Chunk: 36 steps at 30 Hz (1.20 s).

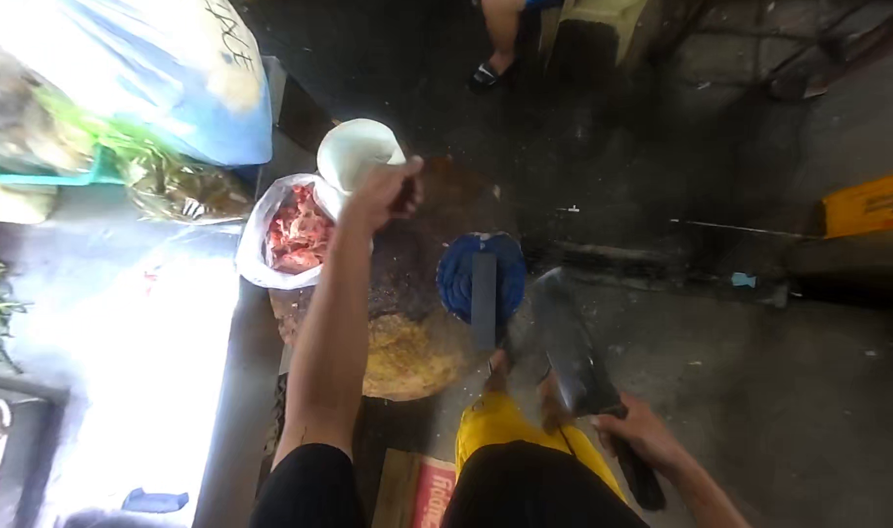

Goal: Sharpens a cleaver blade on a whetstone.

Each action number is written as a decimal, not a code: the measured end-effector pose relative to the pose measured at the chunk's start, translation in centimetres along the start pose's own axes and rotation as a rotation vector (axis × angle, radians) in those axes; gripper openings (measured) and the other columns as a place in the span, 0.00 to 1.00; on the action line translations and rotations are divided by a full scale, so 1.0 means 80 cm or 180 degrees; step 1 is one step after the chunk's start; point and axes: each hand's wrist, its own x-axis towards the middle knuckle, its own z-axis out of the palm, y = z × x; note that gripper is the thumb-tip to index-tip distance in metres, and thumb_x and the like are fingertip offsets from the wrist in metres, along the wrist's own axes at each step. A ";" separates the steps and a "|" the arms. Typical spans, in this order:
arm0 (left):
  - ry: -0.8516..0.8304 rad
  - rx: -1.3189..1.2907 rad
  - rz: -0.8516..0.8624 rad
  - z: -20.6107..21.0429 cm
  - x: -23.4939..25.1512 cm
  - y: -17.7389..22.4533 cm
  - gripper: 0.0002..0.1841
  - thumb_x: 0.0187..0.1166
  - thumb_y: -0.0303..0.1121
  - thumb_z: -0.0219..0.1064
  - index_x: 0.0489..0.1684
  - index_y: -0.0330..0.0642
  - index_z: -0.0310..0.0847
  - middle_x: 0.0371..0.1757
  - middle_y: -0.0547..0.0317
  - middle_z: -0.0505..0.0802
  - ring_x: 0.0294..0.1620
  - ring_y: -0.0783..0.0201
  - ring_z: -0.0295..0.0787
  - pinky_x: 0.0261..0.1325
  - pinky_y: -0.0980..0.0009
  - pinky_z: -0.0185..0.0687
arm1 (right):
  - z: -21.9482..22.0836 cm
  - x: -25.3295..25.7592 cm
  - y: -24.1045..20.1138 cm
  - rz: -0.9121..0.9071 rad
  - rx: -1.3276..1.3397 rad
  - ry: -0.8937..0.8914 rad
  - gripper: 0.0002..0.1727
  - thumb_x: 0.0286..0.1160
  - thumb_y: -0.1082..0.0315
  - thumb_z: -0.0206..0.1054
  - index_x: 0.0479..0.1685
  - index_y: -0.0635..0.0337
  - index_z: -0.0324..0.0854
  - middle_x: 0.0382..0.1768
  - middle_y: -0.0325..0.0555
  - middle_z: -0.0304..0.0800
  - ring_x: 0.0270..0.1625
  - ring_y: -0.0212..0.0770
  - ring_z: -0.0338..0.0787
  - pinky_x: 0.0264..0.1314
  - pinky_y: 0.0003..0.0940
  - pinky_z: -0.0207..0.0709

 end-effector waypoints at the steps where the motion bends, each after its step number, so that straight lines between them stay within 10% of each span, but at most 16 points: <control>1: -0.0190 0.0027 -0.0072 0.024 -0.012 -0.013 0.25 0.91 0.54 0.49 0.38 0.43 0.82 0.26 0.65 0.86 0.23 0.69 0.82 0.29 0.70 0.82 | 0.000 0.008 -0.003 -0.0007 -0.0043 -0.0085 0.25 0.60 0.59 0.77 0.54 0.61 0.78 0.21 0.45 0.87 0.19 0.41 0.89 0.27 0.37 0.88; 12: -0.0787 -0.0059 -0.0677 0.155 -0.087 -0.124 0.28 0.96 0.49 0.44 0.61 0.32 0.82 0.56 0.47 0.93 0.53 0.61 0.92 0.60 0.63 0.86 | -0.022 0.049 -0.010 -0.0104 -0.1099 -0.0773 0.25 0.60 0.56 0.78 0.56 0.56 0.81 0.28 0.42 0.90 0.21 0.38 0.89 0.29 0.35 0.89; 18: 0.0193 0.0494 0.0579 0.187 -0.148 -0.140 0.23 0.93 0.49 0.53 0.75 0.45 0.79 0.67 0.47 0.91 0.62 0.50 0.90 0.66 0.46 0.84 | -0.041 0.069 0.001 0.0058 -0.1671 -0.1163 0.28 0.59 0.49 0.81 0.57 0.54 0.83 0.29 0.43 0.91 0.22 0.38 0.89 0.31 0.37 0.88; 21: 0.0092 0.1691 0.1279 0.271 -0.143 -0.185 0.29 0.90 0.46 0.56 0.86 0.42 0.67 0.90 0.54 0.71 0.91 0.56 0.63 0.92 0.52 0.58 | -0.049 0.087 0.011 0.0135 -0.1573 -0.1305 0.30 0.60 0.47 0.81 0.58 0.56 0.81 0.29 0.44 0.91 0.24 0.39 0.90 0.33 0.37 0.89; 24: 0.0114 0.2700 0.1850 0.331 -0.107 -0.240 0.36 0.90 0.58 0.47 0.94 0.48 0.56 0.97 0.57 0.54 0.99 0.56 0.35 0.98 0.50 0.28 | -0.056 0.100 0.002 0.0191 -0.1336 -0.1286 0.33 0.58 0.43 0.82 0.56 0.56 0.82 0.29 0.43 0.90 0.23 0.38 0.89 0.31 0.35 0.89; 30: 0.0577 0.2907 0.2393 0.312 0.002 -0.182 0.37 0.88 0.55 0.49 0.96 0.48 0.51 0.96 0.55 0.58 0.98 0.55 0.39 0.97 0.51 0.30 | -0.045 0.143 -0.095 -0.0008 -0.1008 -0.0959 0.16 0.87 0.55 0.64 0.56 0.59 0.78 0.19 0.39 0.82 0.15 0.35 0.83 0.21 0.30 0.83; 36: 0.0755 0.2567 0.1608 0.347 -0.101 -0.238 0.37 0.90 0.58 0.41 0.97 0.51 0.48 0.98 0.53 0.48 0.99 0.51 0.31 0.96 0.45 0.28 | -0.099 0.119 -0.135 0.0859 -0.2148 -0.1580 0.24 0.85 0.45 0.63 0.52 0.60 0.79 0.22 0.43 0.84 0.19 0.38 0.85 0.23 0.33 0.84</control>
